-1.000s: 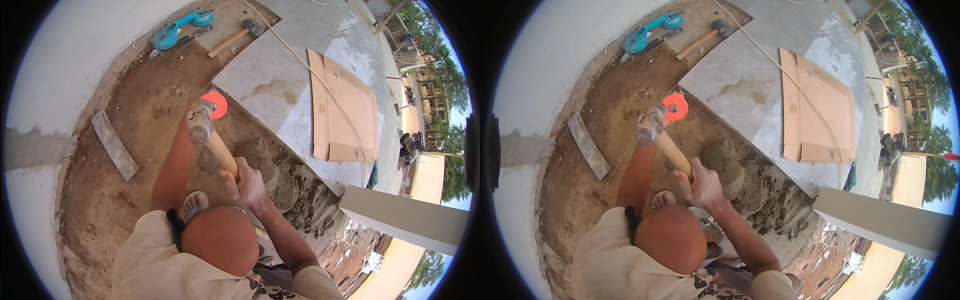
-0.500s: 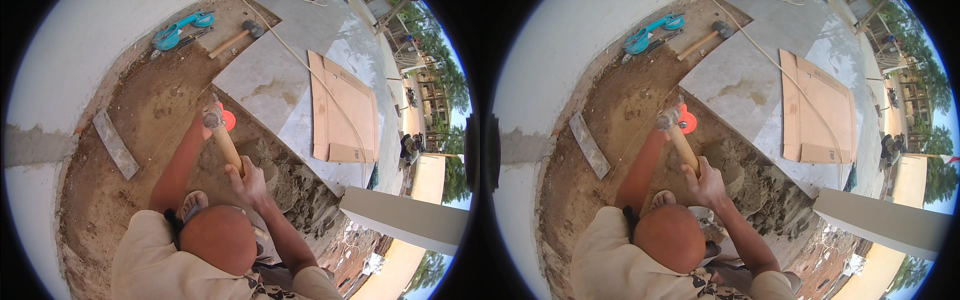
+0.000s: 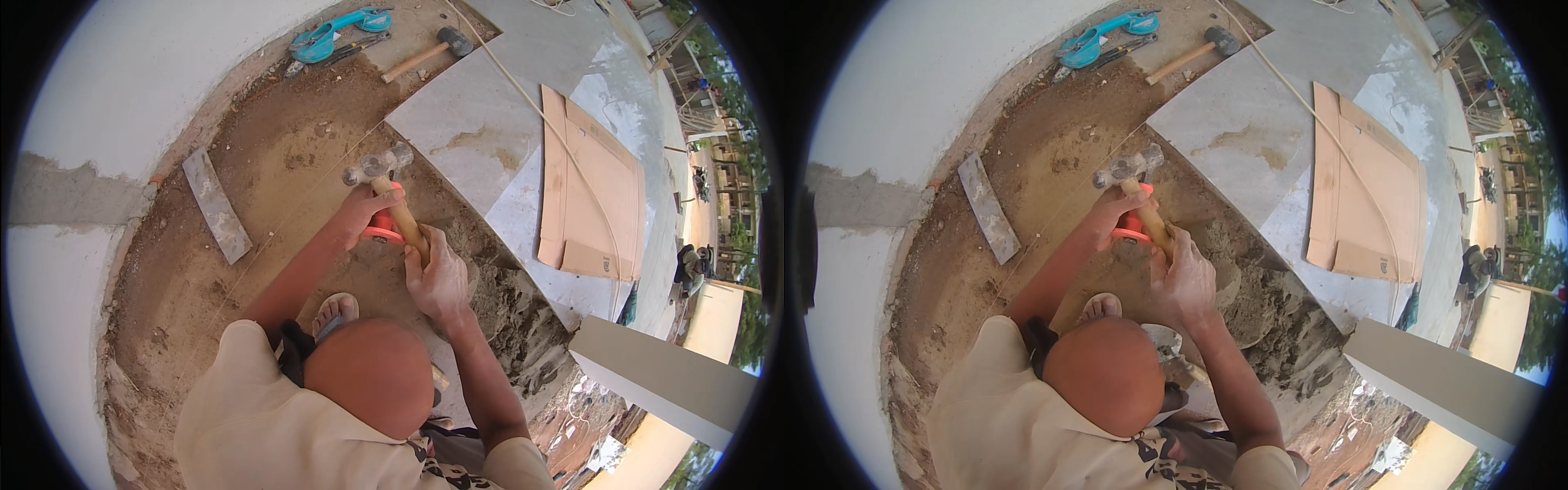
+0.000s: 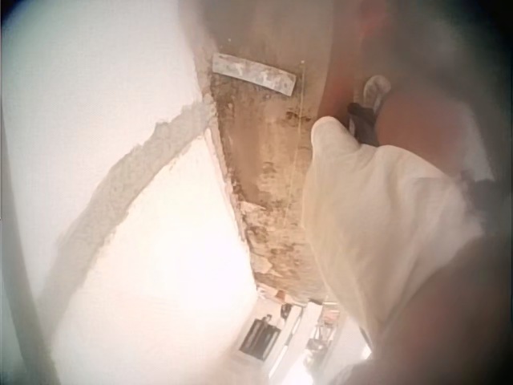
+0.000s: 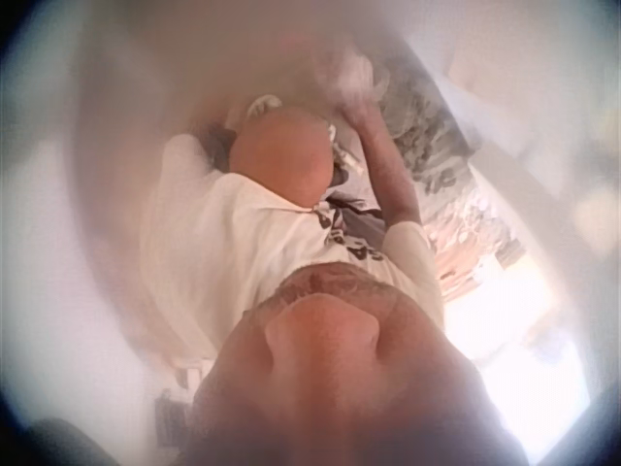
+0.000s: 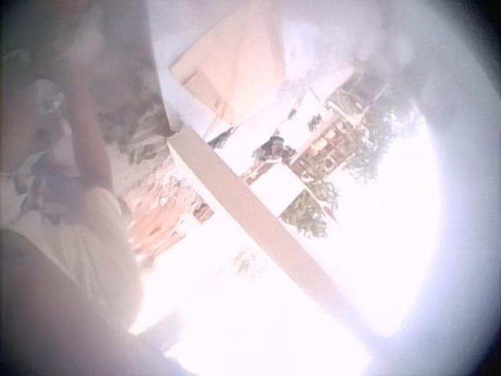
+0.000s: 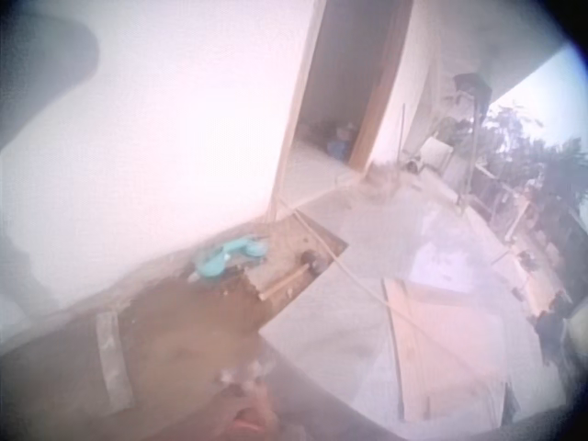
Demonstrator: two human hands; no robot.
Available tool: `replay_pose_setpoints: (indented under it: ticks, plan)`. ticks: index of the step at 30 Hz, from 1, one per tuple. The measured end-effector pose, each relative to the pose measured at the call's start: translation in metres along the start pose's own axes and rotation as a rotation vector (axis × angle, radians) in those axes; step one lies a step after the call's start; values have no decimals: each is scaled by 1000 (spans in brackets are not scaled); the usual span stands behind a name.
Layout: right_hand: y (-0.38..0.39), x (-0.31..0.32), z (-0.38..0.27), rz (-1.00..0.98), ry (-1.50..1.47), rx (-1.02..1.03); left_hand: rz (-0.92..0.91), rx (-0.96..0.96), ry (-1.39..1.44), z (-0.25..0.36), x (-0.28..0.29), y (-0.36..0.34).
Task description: The person uses an angle grinder to cut a ceramic tile, then walks to a work area to pour cement from a bucket onto the floor. They use a trowel to spread the cement and a hammer to tap a tile into place, leveling it with a red suction cup tool.
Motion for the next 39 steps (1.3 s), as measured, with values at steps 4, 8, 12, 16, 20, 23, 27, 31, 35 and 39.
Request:
replay_pose_setpoints:
  ticks: [4,8,12,16,20,23,27,31,35,39]
  plan:
    - [-1,-2,-16,-72,-28,40,135,-44,-98,25,-10,19]
    - [6,13,-5,-86,-124,136,168,29,-320,58,30,34]
    - [29,47,28,-185,-248,-100,396,6,-597,104,77,63]
    - [63,23,80,-419,-90,-153,516,72,-778,159,134,89]
    - [128,-40,112,-608,-6,-117,579,80,-1029,187,213,102]
    - [169,-83,141,-882,114,-261,576,116,-1204,183,264,96]
    - [217,-125,173,-809,206,-312,532,365,-1305,160,280,98]
    - [216,-111,165,-677,319,-288,367,264,-1257,152,242,124]
    - [244,-117,189,-609,337,-335,277,149,-1539,147,250,129]
    - [267,-103,200,-625,108,-342,350,100,-1584,140,217,130]
Point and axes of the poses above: each hand's wrist, its own y-axis away from the middle knuckle, its own x-axis out of the back of the hand, z = x × y, the point moved 1 cm from there along -y, towards the middle knuckle, and after that the axes turned 8 degrees about -z, right-handed, at the moved point
